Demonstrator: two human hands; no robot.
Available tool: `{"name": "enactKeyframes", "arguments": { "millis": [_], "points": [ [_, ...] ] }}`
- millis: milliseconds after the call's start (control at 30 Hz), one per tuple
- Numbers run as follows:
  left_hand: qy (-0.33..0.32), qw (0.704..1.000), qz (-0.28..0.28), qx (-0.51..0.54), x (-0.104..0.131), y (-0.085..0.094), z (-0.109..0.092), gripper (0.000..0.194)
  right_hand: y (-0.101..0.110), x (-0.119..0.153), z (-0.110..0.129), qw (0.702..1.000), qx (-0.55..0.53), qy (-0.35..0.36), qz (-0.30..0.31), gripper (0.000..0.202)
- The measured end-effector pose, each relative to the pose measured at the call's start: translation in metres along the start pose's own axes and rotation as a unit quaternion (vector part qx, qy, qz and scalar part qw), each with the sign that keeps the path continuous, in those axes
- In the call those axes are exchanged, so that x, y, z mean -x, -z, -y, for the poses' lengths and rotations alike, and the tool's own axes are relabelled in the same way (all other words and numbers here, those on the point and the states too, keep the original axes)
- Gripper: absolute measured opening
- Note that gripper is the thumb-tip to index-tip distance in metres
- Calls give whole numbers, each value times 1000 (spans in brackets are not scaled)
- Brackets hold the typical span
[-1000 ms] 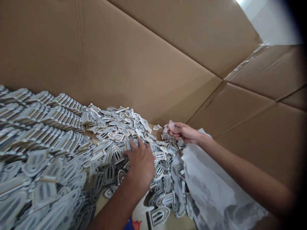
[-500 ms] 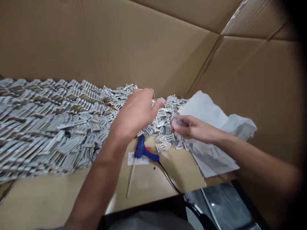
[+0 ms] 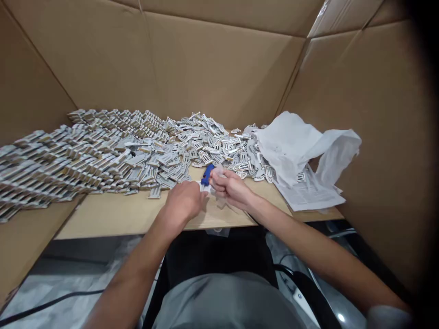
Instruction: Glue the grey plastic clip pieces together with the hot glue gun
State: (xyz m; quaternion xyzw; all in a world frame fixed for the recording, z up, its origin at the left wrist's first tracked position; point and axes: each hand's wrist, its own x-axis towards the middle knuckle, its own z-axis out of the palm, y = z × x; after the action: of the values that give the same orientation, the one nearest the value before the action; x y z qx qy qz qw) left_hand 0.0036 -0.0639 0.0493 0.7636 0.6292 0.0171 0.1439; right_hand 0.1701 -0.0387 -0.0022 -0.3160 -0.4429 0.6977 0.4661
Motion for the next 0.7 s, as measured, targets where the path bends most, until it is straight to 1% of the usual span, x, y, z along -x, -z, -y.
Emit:
{"name": "enactKeyframes", "arguments": {
  "millis": [33, 100, 167, 267, 367, 467, 533, 600, 700],
  "points": [
    [-5, 1000, 14, -24, 3, -10, 4, 38, 1, 1, -5, 1000, -9, 8, -9, 40],
    [-10, 998, 22, -55, 7, -26, 8, 41, 5, 4, -12, 999, -22, 27, -35, 41],
    [-12, 998, 5, -64, 8, -35, 9, 38, 9, 8, -16, 996, -26, 52, -64, 42],
    [-20, 997, -39, -56, 6, -41, 8, 31, 13, 10, -22, 992, -27, 76, -93, 45],
    [-29, 995, -89, -20, -2, -42, 7, 29, 12, 5, -34, 990, -27, 82, -111, 48],
    [-25, 991, -124, 50, -11, -42, 11, 27, 8, -3, -47, 989, 10, 100, -108, 47],
    [-19, 984, -123, 128, -16, -42, 15, 22, 6, -5, -54, 983, 73, 135, -100, 43],
    [-1, 967, -94, 235, -19, -41, 17, 21, 4, -2, -57, 965, 160, 183, -99, 38],
    [35, 922, -30, 384, -19, -38, 16, 24, 4, 9, -55, 922, 295, 225, -111, 29]
  ]
}}
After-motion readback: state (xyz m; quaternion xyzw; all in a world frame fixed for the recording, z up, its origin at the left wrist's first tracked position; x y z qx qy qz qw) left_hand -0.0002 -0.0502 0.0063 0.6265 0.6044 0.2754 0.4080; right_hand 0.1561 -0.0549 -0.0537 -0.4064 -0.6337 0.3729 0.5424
